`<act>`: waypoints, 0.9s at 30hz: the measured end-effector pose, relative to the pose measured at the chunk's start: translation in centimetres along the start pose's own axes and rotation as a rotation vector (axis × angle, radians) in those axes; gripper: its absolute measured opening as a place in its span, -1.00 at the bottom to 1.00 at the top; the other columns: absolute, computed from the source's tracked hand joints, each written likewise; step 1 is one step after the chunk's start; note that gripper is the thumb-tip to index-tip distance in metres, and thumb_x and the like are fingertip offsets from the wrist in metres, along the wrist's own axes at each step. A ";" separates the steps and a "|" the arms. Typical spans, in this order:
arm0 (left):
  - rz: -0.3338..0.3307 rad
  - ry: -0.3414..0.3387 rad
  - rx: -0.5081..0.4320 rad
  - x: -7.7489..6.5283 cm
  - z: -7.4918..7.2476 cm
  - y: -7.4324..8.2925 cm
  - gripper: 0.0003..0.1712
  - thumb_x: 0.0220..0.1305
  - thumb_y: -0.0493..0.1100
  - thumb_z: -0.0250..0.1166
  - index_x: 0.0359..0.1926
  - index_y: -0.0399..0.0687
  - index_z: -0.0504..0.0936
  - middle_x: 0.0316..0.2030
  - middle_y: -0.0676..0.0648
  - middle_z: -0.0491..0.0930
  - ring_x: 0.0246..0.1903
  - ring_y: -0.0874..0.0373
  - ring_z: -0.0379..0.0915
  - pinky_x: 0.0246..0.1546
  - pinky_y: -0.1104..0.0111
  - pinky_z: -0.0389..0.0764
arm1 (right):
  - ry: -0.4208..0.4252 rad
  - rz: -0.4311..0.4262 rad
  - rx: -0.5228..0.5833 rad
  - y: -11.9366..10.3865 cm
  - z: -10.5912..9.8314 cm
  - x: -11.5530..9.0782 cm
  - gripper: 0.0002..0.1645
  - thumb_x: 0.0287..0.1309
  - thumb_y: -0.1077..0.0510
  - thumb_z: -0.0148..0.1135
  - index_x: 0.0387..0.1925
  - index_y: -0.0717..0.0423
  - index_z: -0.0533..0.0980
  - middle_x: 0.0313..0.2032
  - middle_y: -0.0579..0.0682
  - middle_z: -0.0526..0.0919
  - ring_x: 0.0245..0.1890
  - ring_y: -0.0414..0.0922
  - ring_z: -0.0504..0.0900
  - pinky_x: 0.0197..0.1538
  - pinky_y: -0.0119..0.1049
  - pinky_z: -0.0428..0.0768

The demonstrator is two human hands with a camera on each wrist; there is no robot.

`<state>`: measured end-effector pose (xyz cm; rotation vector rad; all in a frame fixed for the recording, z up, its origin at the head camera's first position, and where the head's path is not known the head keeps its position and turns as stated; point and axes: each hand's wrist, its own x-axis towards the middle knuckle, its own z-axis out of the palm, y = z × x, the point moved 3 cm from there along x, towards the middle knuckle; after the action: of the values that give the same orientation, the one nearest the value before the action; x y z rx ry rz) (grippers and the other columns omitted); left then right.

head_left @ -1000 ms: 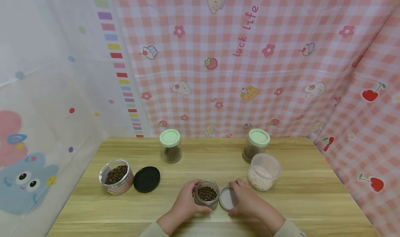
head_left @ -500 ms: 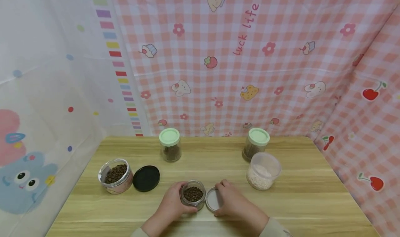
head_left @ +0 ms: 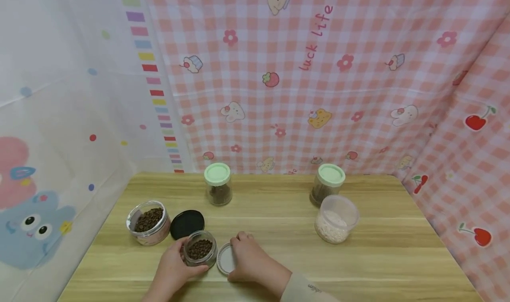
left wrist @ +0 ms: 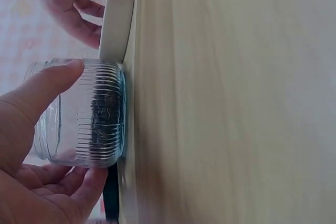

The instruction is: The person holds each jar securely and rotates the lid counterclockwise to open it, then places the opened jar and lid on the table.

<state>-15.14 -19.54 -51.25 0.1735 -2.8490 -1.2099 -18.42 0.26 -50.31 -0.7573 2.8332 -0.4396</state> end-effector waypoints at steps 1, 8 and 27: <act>-0.011 0.008 0.016 -0.2 -0.5 -0.4 0.10 -0.42 0.07 0.65 0.15 -0.39 0.39 0.04 -0.35 0.49 0.04 -0.21 0.44 0.04 0.01 0.50 | 0.000 -0.004 -0.015 -0.6 0.2 0.3 0.07 -0.59 -0.16 0.62 0.09 0.20 0.45 -0.06 0.05 0.47 -0.09 -0.04 0.44 -0.01 -0.27 0.53; -0.090 0.031 0.098 -1.2 -3.1 -2.3 0.17 -0.38 0.20 0.60 0.15 -0.47 0.34 0.02 -0.44 0.46 0.02 -0.29 0.43 0.04 -0.08 0.45 | -0.003 -0.008 -0.070 -3.7 1.2 2.5 0.03 -0.54 -0.23 0.61 0.06 0.16 0.47 -0.10 -0.01 0.47 -0.12 -0.09 0.43 -0.05 -0.37 0.51; -0.170 0.014 0.183 -1.2 -6.5 -4.9 0.17 -0.35 0.25 0.57 0.08 -0.58 0.33 -0.08 -0.53 0.47 -0.09 -0.37 0.46 -0.04 -0.11 0.48 | -0.041 0.079 -0.093 -7.9 2.1 5.0 -0.01 -0.51 -0.34 0.57 0.02 0.08 0.51 -0.11 -0.06 0.45 -0.13 -0.15 0.40 -0.06 -0.41 0.50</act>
<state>-12.96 -27.41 -50.28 0.4373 -2.9814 -0.9643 -18.57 -9.31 -50.16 -0.6596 2.8501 -0.2787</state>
